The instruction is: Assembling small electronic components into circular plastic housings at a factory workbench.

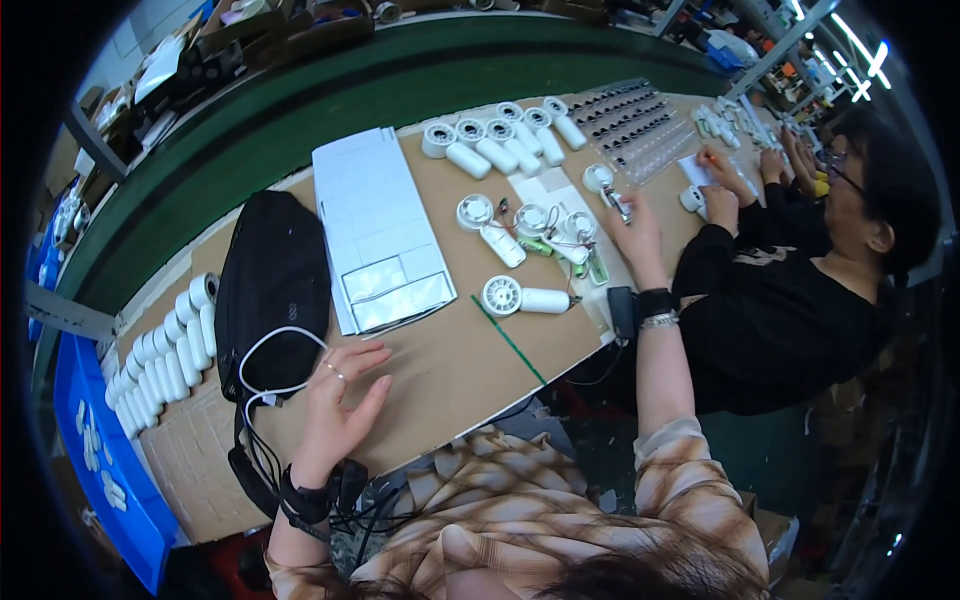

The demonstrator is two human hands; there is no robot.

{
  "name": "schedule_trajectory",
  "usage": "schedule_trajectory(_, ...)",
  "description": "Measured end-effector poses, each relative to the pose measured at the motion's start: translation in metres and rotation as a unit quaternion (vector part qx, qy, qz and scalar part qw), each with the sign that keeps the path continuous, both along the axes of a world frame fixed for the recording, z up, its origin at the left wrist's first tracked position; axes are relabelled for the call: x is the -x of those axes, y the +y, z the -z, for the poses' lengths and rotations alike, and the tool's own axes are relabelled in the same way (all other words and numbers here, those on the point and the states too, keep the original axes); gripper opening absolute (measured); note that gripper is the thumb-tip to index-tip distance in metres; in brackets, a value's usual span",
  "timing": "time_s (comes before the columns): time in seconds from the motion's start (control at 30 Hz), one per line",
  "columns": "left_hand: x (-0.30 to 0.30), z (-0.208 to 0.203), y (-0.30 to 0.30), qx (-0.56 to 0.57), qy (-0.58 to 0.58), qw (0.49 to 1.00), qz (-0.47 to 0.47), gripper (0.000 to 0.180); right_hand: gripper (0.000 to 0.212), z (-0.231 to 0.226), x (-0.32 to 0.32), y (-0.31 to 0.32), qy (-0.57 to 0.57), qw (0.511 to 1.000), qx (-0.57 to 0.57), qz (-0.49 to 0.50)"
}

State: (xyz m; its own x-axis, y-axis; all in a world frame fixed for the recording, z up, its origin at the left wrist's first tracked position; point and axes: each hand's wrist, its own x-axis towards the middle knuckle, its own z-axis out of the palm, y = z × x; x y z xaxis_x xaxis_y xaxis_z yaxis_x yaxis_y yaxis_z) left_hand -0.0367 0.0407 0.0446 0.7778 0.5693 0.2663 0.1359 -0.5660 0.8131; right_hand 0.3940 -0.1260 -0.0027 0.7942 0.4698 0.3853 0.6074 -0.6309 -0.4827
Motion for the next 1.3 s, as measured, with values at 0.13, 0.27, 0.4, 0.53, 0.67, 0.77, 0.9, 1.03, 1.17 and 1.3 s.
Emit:
schedule_trajectory(0.13,-0.003,0.001,-0.001,-0.007,0.016,1.000,0.024,0.026,0.027,-0.022,0.055,-0.009,-0.010,0.981,-0.073,-0.178)
schedule_trajectory(0.27,-0.008,0.000,-0.002,-0.011,0.033,0.998,0.053,0.026,0.031,-0.035,0.112,0.001,0.014,0.932,-0.012,-0.362)
schedule_trajectory(0.4,-0.021,0.003,-0.006,-0.044,0.068,0.990,0.116,0.026,0.032,-0.032,0.124,0.030,0.084,0.939,0.060,-0.328)
schedule_trajectory(0.53,-0.031,0.002,-0.013,-0.070,0.062,0.982,0.161,0.027,0.037,-0.035,0.136,0.071,0.028,0.943,0.227,-0.243)
schedule_trajectory(0.67,-0.030,-0.001,-0.016,-0.074,0.064,0.981,0.169,0.027,0.041,-0.022,0.132,0.086,-0.002,0.951,0.201,-0.236)
schedule_trajectory(0.77,-0.029,-0.002,-0.014,-0.063,0.070,0.982,0.164,0.026,0.041,-0.022,0.127,0.081,0.063,0.951,0.137,-0.268)
schedule_trajectory(0.9,-0.026,-0.001,-0.009,-0.036,0.071,0.984,0.158,0.027,0.041,-0.027,0.130,0.074,0.202,0.943,0.036,-0.261)
schedule_trajectory(1.03,-0.027,0.002,-0.005,0.009,0.076,0.986,0.145,0.035,0.045,-0.047,0.150,0.058,0.311,0.902,-0.098,-0.282)
schedule_trajectory(1.17,-0.048,0.013,-0.016,0.307,-0.065,0.948,0.055,0.041,0.052,-0.059,0.197,0.042,0.280,0.897,-0.091,-0.328)
schedule_trajectory(1.3,-0.073,0.021,-0.029,0.486,-0.194,0.852,-0.028,0.036,0.053,-0.042,0.238,0.042,0.196,0.894,-0.090,-0.394)
